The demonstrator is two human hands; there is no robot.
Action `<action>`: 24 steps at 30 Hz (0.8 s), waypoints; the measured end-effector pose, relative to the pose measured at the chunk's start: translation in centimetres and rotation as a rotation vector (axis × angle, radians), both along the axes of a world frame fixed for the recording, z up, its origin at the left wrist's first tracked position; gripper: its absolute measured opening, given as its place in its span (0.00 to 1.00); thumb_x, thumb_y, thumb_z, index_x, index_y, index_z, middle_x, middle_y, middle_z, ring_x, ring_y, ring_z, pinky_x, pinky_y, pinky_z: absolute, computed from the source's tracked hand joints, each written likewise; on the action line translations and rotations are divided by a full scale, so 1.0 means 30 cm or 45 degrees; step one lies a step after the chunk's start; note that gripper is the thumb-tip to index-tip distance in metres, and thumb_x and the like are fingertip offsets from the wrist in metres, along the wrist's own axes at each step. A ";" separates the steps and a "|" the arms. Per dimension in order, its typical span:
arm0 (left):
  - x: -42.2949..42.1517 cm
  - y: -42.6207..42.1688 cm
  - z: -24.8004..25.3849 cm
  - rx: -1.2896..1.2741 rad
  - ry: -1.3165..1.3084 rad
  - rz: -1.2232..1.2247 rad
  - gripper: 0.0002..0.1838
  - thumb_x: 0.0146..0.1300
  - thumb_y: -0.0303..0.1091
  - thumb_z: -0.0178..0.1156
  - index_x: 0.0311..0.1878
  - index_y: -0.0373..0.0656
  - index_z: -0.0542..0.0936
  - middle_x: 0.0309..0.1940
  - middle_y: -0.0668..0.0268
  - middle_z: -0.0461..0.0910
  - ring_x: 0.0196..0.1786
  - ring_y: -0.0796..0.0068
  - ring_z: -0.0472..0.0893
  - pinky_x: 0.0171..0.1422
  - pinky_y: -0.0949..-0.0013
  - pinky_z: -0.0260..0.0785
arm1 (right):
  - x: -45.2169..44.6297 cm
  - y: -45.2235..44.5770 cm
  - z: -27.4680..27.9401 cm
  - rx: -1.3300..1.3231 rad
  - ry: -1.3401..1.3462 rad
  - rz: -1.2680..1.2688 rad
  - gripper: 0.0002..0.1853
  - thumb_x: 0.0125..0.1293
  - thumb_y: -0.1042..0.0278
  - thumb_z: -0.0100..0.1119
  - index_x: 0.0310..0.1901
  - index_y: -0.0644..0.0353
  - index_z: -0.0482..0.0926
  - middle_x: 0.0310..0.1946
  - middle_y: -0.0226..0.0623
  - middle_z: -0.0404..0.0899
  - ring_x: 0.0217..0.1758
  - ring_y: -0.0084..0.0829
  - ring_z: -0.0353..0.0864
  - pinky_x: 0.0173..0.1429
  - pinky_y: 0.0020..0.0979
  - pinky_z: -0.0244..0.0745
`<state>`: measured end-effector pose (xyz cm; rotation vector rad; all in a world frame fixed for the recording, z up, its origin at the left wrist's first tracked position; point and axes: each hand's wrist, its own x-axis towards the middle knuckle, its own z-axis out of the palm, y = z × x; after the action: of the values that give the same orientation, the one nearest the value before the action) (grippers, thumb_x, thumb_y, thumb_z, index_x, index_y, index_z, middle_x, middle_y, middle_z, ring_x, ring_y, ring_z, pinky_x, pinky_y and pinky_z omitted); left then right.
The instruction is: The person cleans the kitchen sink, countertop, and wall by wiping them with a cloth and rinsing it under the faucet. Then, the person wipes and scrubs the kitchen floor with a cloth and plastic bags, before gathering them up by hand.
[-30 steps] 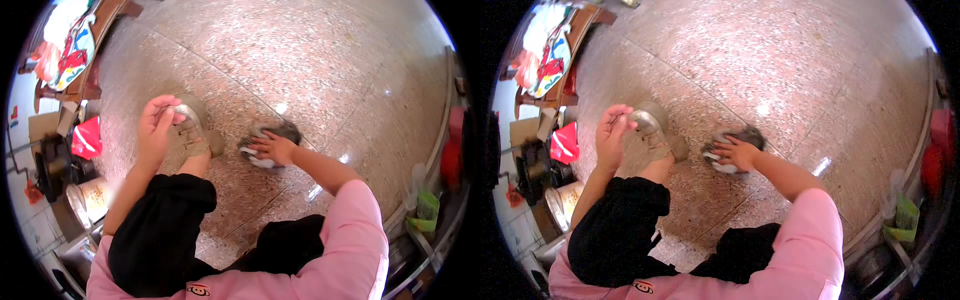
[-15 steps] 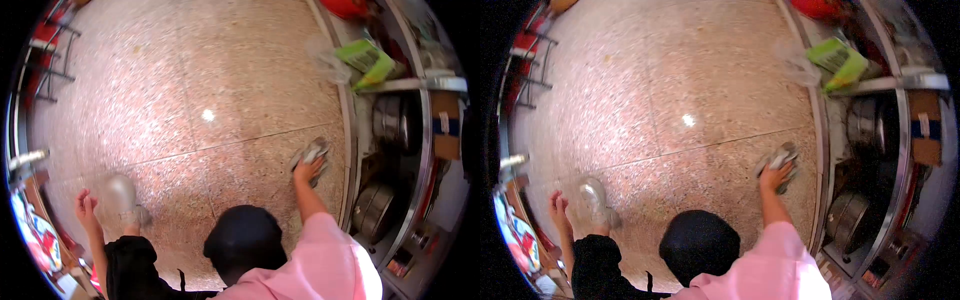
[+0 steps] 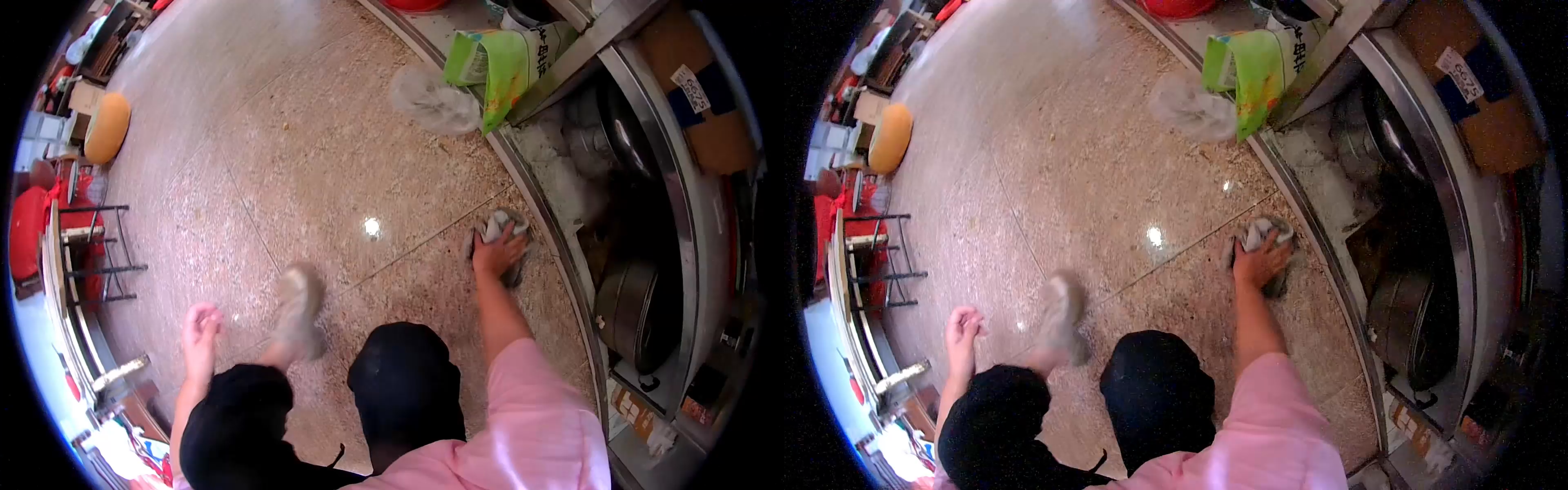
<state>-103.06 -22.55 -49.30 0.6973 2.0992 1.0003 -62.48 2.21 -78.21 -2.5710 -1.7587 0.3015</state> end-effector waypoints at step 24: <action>0.185 1.651 -0.817 -0.284 1.181 -1.491 0.36 0.54 0.49 0.59 0.66 0.60 0.58 0.70 0.59 0.44 0.69 0.35 0.43 0.64 0.32 0.44 | -0.371 0.018 0.068 -0.079 0.431 0.431 0.34 0.48 0.59 0.65 0.59 0.50 0.66 0.65 0.49 0.54 0.69 0.49 0.50 0.68 0.52 0.46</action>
<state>-97.50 26.97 -73.79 2.1703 1.8232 -0.2876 -73.60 2.76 -76.16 -2.0828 -2.0581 0.7565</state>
